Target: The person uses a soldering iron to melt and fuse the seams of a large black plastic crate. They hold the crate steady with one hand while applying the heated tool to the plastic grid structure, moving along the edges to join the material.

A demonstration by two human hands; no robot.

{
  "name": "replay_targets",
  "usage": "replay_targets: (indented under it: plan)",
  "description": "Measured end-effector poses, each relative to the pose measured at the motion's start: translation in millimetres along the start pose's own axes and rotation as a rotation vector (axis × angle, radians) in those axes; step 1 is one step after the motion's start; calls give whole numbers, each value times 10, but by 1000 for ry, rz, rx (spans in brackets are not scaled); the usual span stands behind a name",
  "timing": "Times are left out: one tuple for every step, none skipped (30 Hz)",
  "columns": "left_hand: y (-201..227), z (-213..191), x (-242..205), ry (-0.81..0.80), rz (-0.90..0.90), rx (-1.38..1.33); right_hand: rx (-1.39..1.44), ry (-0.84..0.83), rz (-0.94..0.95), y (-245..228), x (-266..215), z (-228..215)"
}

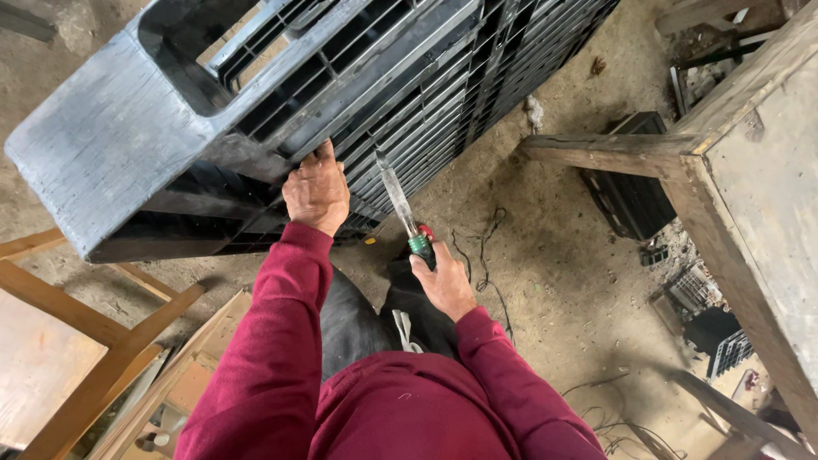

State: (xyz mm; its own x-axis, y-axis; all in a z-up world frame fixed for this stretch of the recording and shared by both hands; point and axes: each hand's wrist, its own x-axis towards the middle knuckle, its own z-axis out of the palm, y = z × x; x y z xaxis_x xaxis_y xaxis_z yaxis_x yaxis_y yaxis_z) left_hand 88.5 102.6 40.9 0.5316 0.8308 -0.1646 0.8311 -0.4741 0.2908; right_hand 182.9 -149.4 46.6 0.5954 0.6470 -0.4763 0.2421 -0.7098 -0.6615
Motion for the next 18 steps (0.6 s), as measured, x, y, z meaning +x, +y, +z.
replay_targets:
  plan:
    - [-1,4,2,1,3,2,-3,-7,11,1,20,4]
    - [-1,9,3,2,7,5,-7,-14,22,5,42,13]
    - [-3,9,4,2,11,8,-10,-21,34,12,54,22]
    - [-4,8,11,-9,8,14,-12,-24,26,28,59,24]
    - [-4,8,14,-22,4,18,-15,-29,18,52,61,18]
    - [-3,6,17,-35,1,23,-19,-33,11,76,64,16]
    - [4,4,16,-45,-4,24,-11,-35,-14,98,78,13]
    - [9,0,14,-55,-9,25,-3,-36,-38,114,99,13]
    - [9,-5,10,-65,-15,26,5,-38,-62,118,111,10]
    - [9,-8,6,-67,-15,23,-18,-53,-85,110,117,-5]
    - [8,-8,11,-68,-14,20,-39,-67,-107,82,130,-29]
    - [9,-8,14,-69,-13,17,-61,-82,-130,27,133,-60]
    - [9,-17,16,-38,9,0,-27,-166,-3,-55,137,-97]
    - [10,-34,9,-7,31,-16,8,-251,124,-151,146,-148]
    - [13,-60,0,23,55,-33,44,-334,253,-247,131,-200]
    - [20,-99,-40,48,86,-118,211,-363,299,-328,87,-255]
    - [22,-158,-99,76,119,-201,381,-389,339,-395,57,-299]
    - [23,-222,-176,104,153,-284,550,-415,377,-438,36,-326]
